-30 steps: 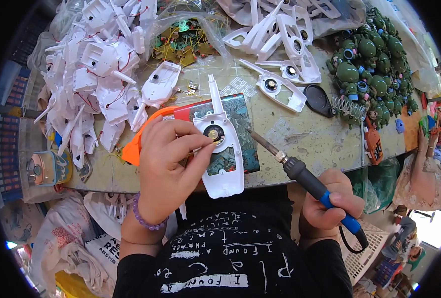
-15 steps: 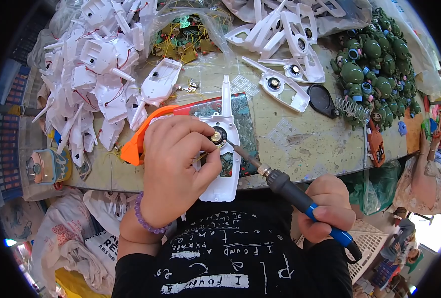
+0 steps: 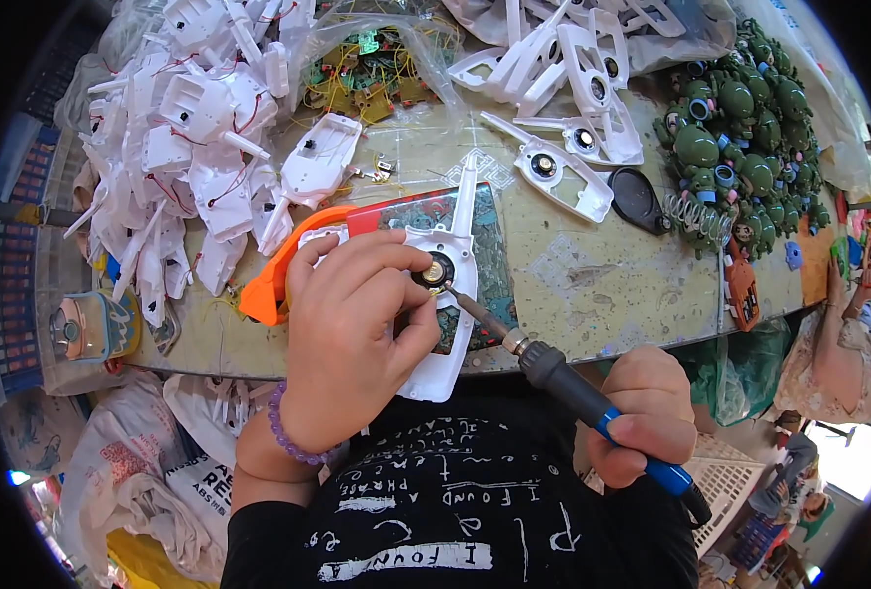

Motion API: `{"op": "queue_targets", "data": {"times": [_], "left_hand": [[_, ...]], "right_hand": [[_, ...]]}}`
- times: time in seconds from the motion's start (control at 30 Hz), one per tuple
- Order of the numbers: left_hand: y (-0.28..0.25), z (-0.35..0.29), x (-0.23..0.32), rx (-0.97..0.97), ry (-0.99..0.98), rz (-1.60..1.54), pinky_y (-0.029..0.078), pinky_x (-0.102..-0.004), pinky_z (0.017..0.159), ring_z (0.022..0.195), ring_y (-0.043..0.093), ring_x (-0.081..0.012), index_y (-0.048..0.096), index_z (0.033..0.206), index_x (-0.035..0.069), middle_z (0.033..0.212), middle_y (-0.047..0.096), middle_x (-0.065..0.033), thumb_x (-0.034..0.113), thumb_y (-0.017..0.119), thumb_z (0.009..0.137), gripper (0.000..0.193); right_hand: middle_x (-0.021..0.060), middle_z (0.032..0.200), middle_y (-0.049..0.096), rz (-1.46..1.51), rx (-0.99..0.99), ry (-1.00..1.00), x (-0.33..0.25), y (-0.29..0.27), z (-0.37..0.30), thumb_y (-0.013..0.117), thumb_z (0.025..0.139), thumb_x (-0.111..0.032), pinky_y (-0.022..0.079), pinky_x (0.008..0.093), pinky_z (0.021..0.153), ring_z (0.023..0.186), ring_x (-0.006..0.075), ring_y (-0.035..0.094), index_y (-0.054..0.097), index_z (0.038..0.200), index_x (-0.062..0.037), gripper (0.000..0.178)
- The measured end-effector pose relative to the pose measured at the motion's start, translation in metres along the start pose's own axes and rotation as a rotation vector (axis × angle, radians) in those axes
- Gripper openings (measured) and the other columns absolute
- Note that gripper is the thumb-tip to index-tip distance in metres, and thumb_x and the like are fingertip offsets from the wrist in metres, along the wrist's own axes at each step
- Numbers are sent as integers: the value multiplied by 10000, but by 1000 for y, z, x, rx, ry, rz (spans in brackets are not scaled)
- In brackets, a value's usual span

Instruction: Soldering electronic components onto a circuit board and mounting it into a plastic toy shell.

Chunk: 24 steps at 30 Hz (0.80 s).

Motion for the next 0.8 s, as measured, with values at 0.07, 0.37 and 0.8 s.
{"op": "queue_targets", "data": {"times": [0.07,0.37,0.8], "left_hand": [[0,-1,-1,-3,-9,0,368,-424,964,1044,625,-266,603,728,56,951,674,-52,3,696,685,115],[0,-5,-4,-21,-25,-23,344,-454,981,1083,624,-262,614,741,62,983,697,-49,9,699,705,106],[1,-4,0,-17,-9,-23,343,-454,976,1084,625,-264,615,745,64,993,697,-52,18,704,703,108]], "right_hand": [[16,546,481,-11,-15,-8,-1,1,1,479,976,-379,306,278,353,388,139,428,467,891,-57,334],[20,549,480,7,-64,-15,-3,4,5,484,976,-361,299,278,345,382,140,422,464,890,-53,321],[36,561,476,-58,-35,14,-8,-10,4,489,974,-364,324,281,376,411,157,439,459,893,-53,323]]}}
Point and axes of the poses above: each hand's wrist, its own z-axis towards the middle knuckle, its own y-axis out of the palm, x = y × z, the point moved 8 cm from there along z, towards the middle knuckle
